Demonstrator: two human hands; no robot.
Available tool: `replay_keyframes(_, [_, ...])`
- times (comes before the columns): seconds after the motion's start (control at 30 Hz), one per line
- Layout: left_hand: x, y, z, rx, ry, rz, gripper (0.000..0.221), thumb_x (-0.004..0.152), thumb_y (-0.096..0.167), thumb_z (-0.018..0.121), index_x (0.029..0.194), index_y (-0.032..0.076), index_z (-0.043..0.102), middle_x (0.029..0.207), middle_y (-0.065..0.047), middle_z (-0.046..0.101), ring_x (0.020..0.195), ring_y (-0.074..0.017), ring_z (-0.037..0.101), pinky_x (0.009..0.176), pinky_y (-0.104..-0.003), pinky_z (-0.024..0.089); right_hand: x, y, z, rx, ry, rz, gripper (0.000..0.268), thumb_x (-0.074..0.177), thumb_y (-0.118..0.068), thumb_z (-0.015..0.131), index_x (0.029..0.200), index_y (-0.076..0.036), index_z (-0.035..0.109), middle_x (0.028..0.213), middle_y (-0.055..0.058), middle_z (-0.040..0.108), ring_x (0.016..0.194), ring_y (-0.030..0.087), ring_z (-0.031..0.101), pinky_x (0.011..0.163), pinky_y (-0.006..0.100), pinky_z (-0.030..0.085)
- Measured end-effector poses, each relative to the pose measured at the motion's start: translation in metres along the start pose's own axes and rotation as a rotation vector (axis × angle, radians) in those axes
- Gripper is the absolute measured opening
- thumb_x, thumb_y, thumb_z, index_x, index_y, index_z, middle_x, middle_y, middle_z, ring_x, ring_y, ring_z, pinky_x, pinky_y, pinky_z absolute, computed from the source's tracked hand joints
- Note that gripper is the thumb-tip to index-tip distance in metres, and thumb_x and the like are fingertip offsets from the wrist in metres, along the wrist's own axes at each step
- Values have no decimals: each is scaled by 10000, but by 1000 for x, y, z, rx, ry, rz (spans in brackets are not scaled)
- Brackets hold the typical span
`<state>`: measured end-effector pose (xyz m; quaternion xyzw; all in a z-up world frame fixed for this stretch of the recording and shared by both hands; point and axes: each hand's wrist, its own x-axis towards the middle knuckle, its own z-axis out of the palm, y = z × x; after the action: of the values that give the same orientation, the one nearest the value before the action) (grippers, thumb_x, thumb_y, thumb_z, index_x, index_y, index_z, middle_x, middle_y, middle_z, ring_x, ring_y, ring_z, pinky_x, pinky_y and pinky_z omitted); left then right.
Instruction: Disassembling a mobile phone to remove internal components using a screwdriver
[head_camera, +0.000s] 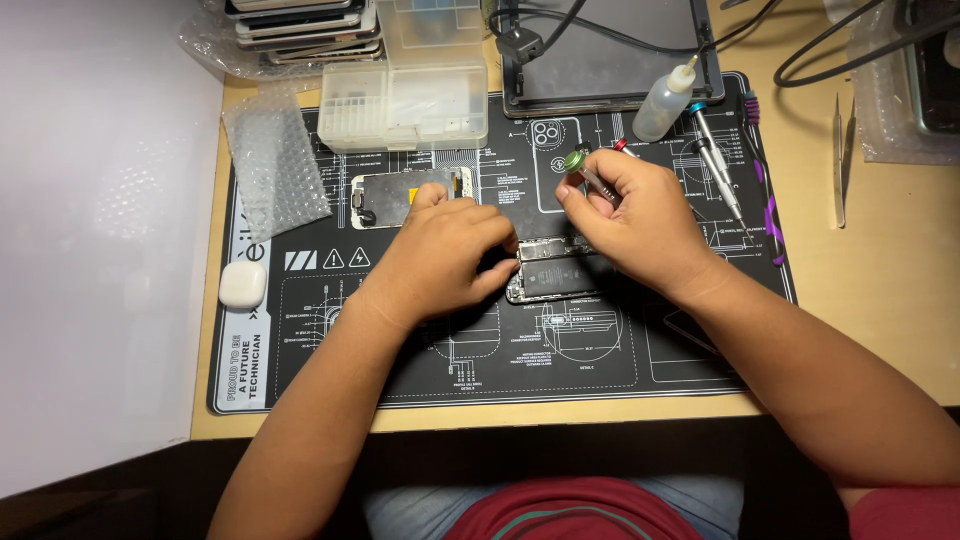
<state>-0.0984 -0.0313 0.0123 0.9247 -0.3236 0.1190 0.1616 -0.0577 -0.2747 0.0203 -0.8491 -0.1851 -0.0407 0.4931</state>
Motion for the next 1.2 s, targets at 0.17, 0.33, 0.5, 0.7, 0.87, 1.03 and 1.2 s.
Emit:
replay_keyframes(0.17, [-1, -2, 1, 10, 25, 15, 181, 867, 379, 716, 897, 214, 647, 802, 25, 657, 789, -189, 650, 852, -371, 361, 1, -2, -1, 29, 1, -21, 163, 929, -122, 758, 797, -99, 667, 482, 4, 459, 506, 104, 429, 519, 242, 400])
replay_keyframes(0.33, [-1, -1, -3, -20, 35, -4, 159, 881, 362, 714, 866, 219, 646, 760, 24, 663, 760, -195, 664, 850, -372, 356, 2, 4, -3, 106, -23, -39, 126, 949, -103, 725, 831, -89, 686, 503, 2, 467, 530, 79, 426, 534, 226, 397])
replay_keyframes(0.5, [-2, 0, -8, -150, 31, -64, 129, 886, 306, 743, 966, 216, 697, 782, 9, 726, 756, -207, 695, 843, -352, 354, -1, -20, -6, 376, -28, -75, 181, 1051, -52, 567, 929, -42, 700, 558, 14, 518, 586, 73, 460, 599, 201, 426])
replay_keyframes(0.7, [-2, -2, -11, -208, 8, -83, 96, 892, 288, 744, 955, 224, 711, 786, 23, 746, 749, -199, 704, 843, -347, 339, -2, -19, -8, 307, 33, -242, 194, 1102, -72, 542, 1105, 25, 711, 700, 121, 690, 573, 103, 506, 587, 229, 442])
replay_keyframes(0.87, [-4, -3, -9, -223, 14, -90, 89, 890, 279, 751, 941, 219, 711, 776, 16, 752, 745, -204, 704, 857, -350, 340, -5, -12, -7, 328, 7, -242, 194, 1113, -66, 520, 1137, 39, 681, 724, 139, 691, 555, 133, 547, 568, 238, 464])
replay_keyframes(1.03, [-3, -11, -7, -232, -82, -78, 82, 970, 276, 674, 963, 224, 737, 849, 64, 775, 786, -166, 706, 918, -408, 282, -9, -17, -16, 337, -83, -103, 230, 1119, -189, 463, 1234, -12, 555, 862, 137, 673, 637, 148, 574, 543, 229, 476])
replay_keyframes(1.2, [-7, -16, -10, -234, -38, -90, 79, 959, 269, 689, 963, 208, 739, 857, 67, 776, 742, -154, 699, 894, -380, 316, -12, -15, -17, 371, -128, -118, 304, 1082, -83, 485, 1378, -15, 489, 1005, 166, 675, 727, 160, 587, 606, 224, 505])
